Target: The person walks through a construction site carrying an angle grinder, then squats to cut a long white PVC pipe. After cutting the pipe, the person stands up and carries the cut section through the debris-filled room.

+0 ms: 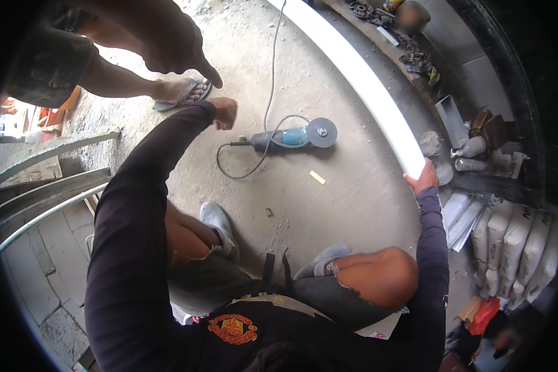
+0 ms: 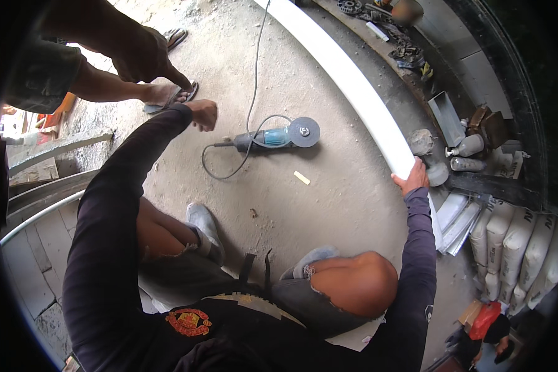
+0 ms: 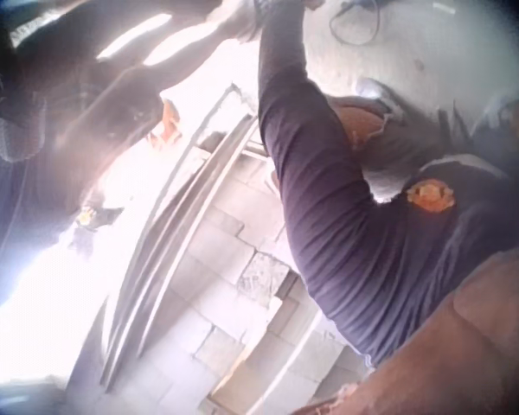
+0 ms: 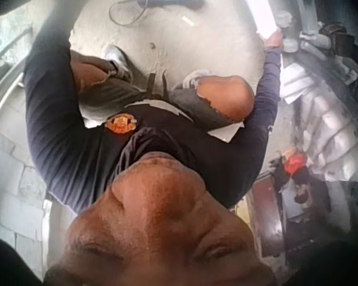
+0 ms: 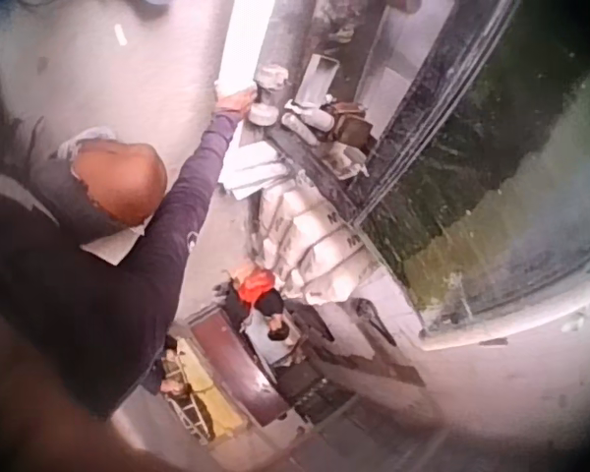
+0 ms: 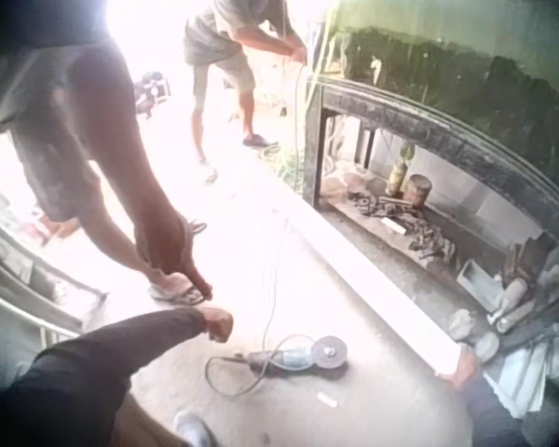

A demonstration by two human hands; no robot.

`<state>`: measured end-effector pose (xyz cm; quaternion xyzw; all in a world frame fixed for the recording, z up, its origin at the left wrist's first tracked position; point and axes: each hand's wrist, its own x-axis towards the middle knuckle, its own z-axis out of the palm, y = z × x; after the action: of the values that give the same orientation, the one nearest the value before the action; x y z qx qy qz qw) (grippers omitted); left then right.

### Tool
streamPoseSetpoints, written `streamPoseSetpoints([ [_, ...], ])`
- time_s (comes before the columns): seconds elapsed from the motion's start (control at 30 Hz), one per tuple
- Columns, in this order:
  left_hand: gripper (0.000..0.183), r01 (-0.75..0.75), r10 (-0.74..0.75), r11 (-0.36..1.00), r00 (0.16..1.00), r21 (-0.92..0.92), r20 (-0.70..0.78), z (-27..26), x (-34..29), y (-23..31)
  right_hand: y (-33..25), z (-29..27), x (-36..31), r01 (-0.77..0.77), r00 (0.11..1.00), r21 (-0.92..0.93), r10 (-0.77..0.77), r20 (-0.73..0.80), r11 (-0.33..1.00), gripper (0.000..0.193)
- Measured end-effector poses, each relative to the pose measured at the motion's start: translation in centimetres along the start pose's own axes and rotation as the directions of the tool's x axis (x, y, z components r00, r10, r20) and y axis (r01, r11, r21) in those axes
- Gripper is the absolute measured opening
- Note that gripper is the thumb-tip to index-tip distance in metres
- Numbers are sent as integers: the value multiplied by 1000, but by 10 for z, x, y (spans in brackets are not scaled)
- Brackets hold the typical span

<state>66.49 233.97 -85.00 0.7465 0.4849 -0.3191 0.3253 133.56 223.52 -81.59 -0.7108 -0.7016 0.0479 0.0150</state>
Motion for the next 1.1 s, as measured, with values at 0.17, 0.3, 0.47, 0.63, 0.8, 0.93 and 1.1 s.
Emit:
streamPoseSetpoints([
  [0.17,30,-291,151,943,804,-160,-575,3,-5,137,1,-4,-13,-51,998,-50,50,-31,997,89],
  [0.3,31,-225,220,973,971,-48,-93,12,-15,190,-5,-6,-12,-58,998,-59,56,-37,997,89],
  [0.47,26,-116,218,976,425,187,-879,58,-11,207,-6,-5,-15,-69,997,-49,68,-38,996,91],
  [0.63,19,-409,480,877,733,252,-481,76,-1,214,-11,-9,-16,-67,997,-50,65,-39,997,91],
  [0.8,20,-660,670,742,733,119,-113,70,-18,226,-15,-9,-8,-95,995,-39,94,-12,995,93],
  [0.93,25,-370,270,906,878,204,395,63,-39,179,-15,-9,-7,-130,991,-60,132,14,990,94],
  [1.1,25,207,-55,619,974,757,-221,21,-90,39,-14,-6,-6,-135,990,-70,137,24,988,93],
])
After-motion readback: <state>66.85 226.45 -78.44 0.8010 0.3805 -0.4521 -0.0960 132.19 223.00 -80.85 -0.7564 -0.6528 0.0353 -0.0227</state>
